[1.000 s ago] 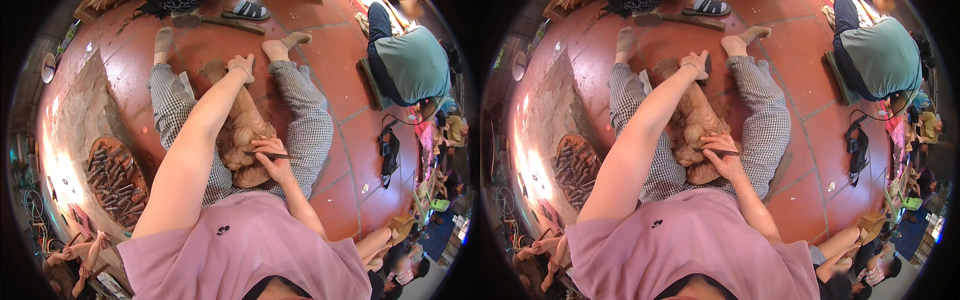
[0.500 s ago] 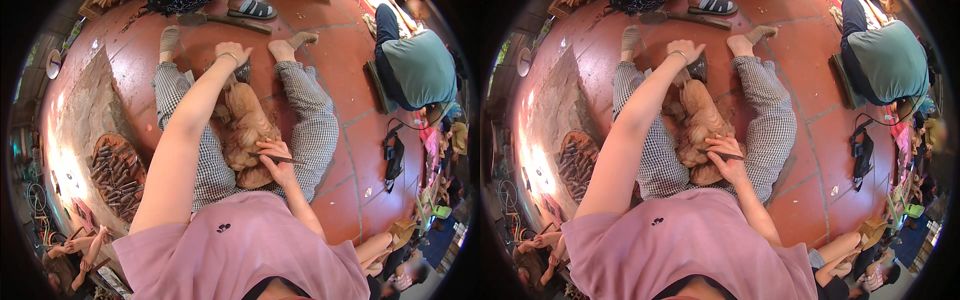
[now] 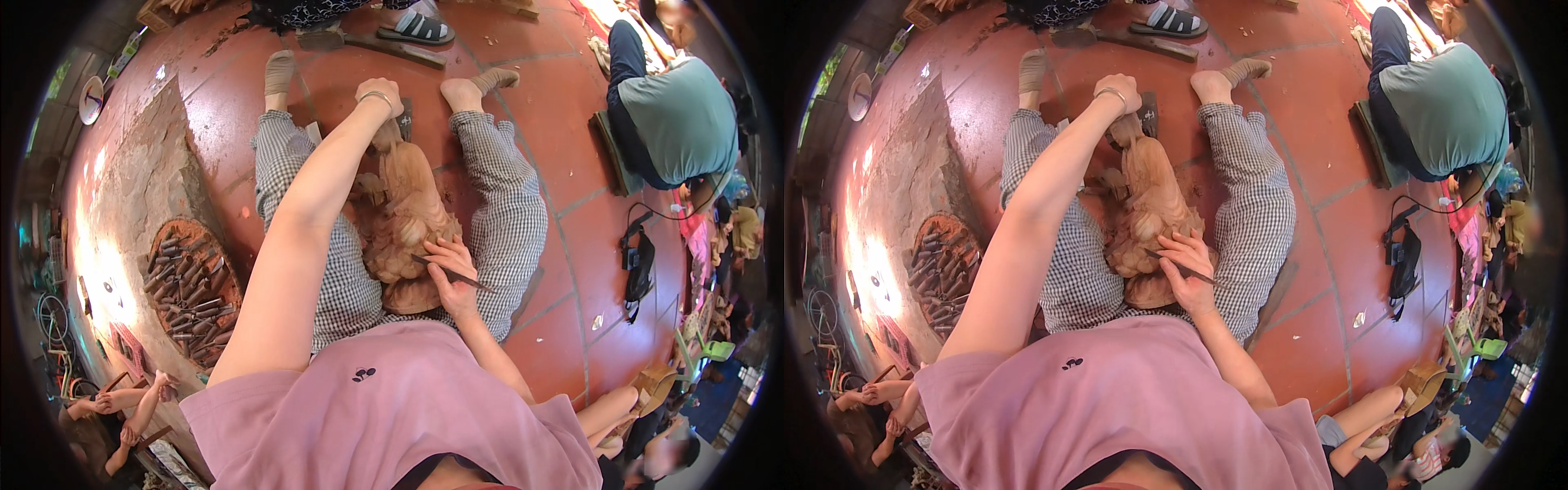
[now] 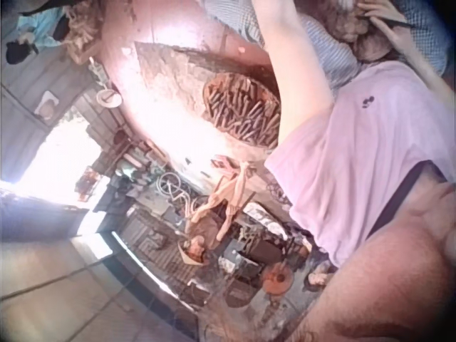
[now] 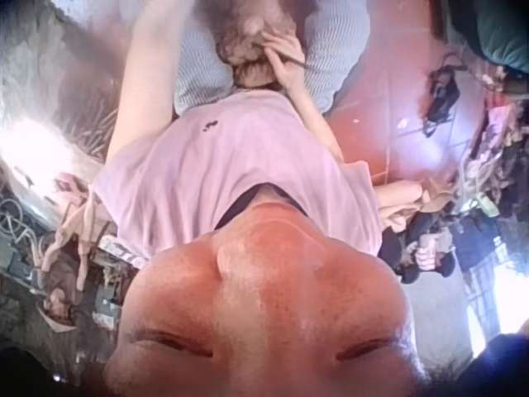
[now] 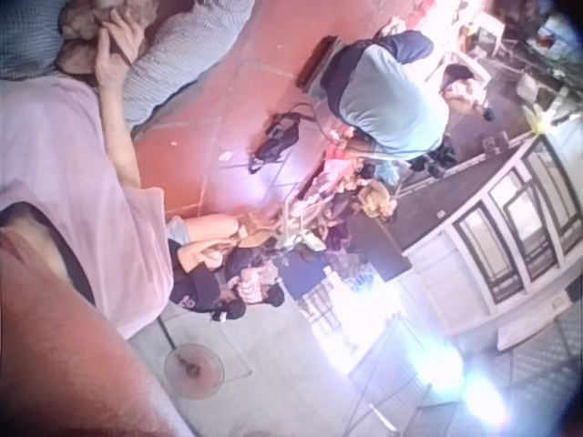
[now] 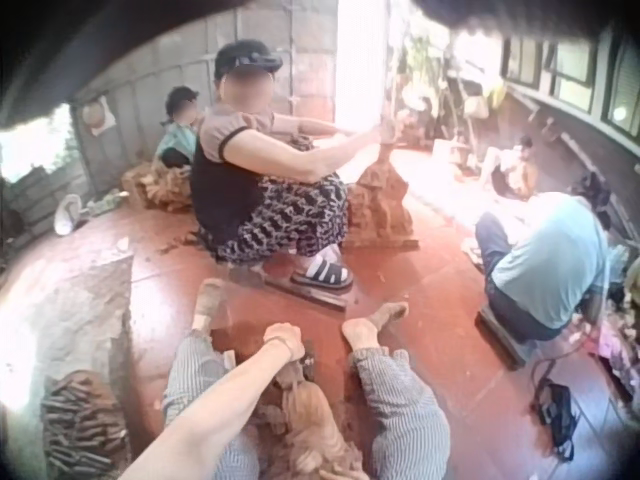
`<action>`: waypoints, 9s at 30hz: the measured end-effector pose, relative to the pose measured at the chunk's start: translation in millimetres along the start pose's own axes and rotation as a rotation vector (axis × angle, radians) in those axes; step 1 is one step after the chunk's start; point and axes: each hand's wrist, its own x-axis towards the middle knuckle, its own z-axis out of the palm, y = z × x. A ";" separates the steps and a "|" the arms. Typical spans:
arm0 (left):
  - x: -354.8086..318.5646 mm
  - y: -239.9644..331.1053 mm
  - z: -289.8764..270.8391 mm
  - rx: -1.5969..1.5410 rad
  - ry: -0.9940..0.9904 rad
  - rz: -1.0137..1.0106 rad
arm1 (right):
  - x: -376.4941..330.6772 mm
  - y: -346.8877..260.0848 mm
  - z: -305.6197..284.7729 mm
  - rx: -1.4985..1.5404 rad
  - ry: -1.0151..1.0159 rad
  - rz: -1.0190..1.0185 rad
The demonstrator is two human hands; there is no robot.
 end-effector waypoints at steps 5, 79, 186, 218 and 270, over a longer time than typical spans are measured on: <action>4.4 2.3 -20.7 -0.038 -0.071 0.048 | 5.6 -6.4 10.7 -0.010 0.104 -0.038; -1.5 52.1 59.1 0.078 -0.054 -0.041 | -3.7 -6.6 28.8 -0.407 0.084 -0.068; -325.7 45.7 133.8 -1.185 0.654 0.440 | 10.8 -38.7 31.3 -0.207 0.046 -0.245; -321.7 54.7 129.1 -1.166 0.407 0.466 | 44.3 -22.0 -17.2 -0.009 -0.252 0.033; -305.4 61.8 159.0 -0.787 0.741 0.660 | 50.9 -16.5 15.9 -0.057 -0.060 0.138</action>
